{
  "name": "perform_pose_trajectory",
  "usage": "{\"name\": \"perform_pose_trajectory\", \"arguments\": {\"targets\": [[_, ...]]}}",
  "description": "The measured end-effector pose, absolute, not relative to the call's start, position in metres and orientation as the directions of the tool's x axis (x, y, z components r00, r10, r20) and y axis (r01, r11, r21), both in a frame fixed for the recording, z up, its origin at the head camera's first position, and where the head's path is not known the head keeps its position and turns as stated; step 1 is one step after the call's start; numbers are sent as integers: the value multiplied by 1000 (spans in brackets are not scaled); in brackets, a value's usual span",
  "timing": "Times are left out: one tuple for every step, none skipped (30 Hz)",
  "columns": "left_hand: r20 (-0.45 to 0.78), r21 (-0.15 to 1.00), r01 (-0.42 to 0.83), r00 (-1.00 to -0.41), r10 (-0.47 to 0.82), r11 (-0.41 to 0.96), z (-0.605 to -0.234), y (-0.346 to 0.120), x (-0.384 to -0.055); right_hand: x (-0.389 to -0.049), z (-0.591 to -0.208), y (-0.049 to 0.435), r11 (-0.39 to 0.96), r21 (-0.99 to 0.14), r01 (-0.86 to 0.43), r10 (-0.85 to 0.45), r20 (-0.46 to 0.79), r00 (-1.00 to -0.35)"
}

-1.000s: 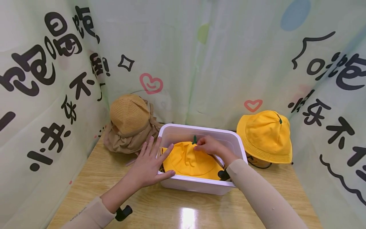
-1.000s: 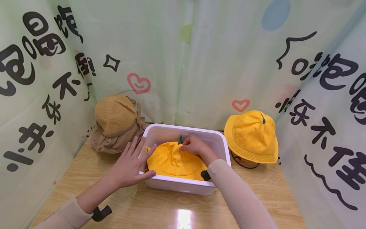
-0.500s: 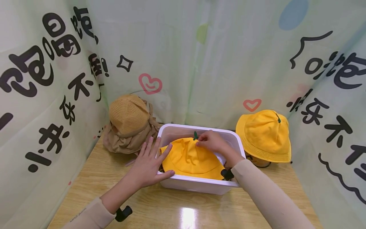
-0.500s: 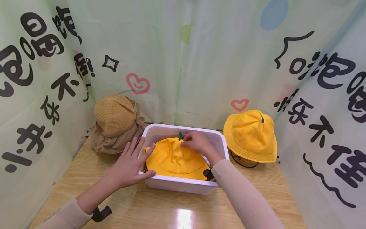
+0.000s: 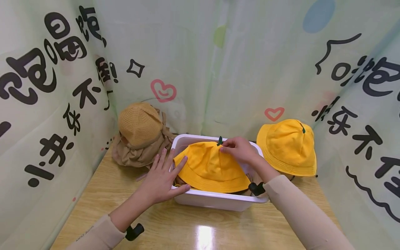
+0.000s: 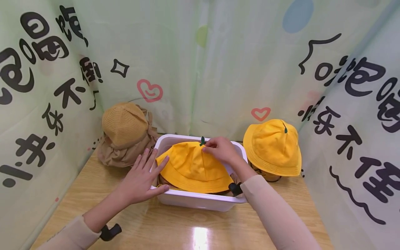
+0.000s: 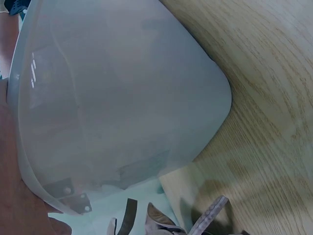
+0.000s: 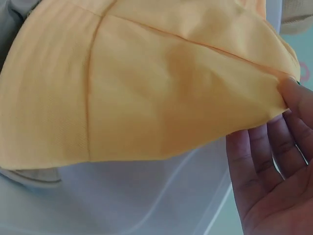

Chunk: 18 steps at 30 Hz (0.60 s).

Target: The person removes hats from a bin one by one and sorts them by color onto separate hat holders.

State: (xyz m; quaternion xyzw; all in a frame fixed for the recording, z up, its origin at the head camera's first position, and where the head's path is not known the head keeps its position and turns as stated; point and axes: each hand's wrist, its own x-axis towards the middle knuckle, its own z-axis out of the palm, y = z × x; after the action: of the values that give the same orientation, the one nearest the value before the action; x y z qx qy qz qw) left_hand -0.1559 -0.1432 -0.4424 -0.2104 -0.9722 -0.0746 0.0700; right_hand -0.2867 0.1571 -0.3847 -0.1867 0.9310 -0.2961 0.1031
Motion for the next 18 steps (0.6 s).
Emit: {"name": "perform_pose_trajectory", "arguments": {"targets": [[165,118,418,-902,398,901,-442,-143,-156,-286,-383,158,754,-593,-282,-402,-77,-913],[164,117,418,-903,397,901,-442,-143,-156,-286,-381,158,749,-600,-281,-400,-71,-914],[163,116,417,-903,397,902,-442,-143,-157,-286,-379,159,741,-610,-281,-400,-64,-914],[162,116,417,-903,397,902,-443,-143,-157,-285,-377,159,732,-621,-280,-400,-59,-915],[163,117,417,-903,397,901,-443,-143,-157,-285,-376,160,727,-626,-282,-400,-52,-915],[164,118,418,-903,397,901,-443,-143,-157,-285,-374,160,724,-630,-280,-397,-48,-917],[164,120,418,-903,397,900,-443,-143,-157,-284,-373,161,723,-630,-282,-396,-44,-917],[167,122,419,-902,397,900,-443,-143,-157,-284,-372,161,723,-629,-286,-397,-39,-917],[167,125,419,-903,397,900,-443,-143,-157,-284,-371,162,721,-630,-289,-398,-35,-917],[167,129,418,-903,396,899,-443,-143,-157,-283,-371,162,720,-629,-294,-398,-28,-917],[167,130,419,-903,397,899,-443,-143,-157,-283,-370,163,719,-629,-296,-396,-20,-918],[167,131,420,-902,398,898,-443,-143,-157,-283,-369,164,716,-630,-300,-395,-11,-919],[166,132,422,-902,399,897,-443,-143,-157,-283,-368,164,715,-629,-306,-393,1,-920],[168,133,424,-901,401,896,-443,-143,-157,-282,-367,165,711,-630,-312,-392,12,-920],[171,133,426,-899,403,895,-443,-143,-157,-282,-366,166,710,-629,-317,-390,23,-920],[174,129,428,-898,405,894,-442,-143,-157,-282,-365,166,710,-626,-322,-389,32,-921],[177,123,430,-896,407,894,-442,-143,-157,-281,-363,167,709,-624,-328,-389,42,-920],[181,119,432,-895,408,894,-442,-143,-157,-281,-361,167,710,-620,-334,-390,49,-920]]}}
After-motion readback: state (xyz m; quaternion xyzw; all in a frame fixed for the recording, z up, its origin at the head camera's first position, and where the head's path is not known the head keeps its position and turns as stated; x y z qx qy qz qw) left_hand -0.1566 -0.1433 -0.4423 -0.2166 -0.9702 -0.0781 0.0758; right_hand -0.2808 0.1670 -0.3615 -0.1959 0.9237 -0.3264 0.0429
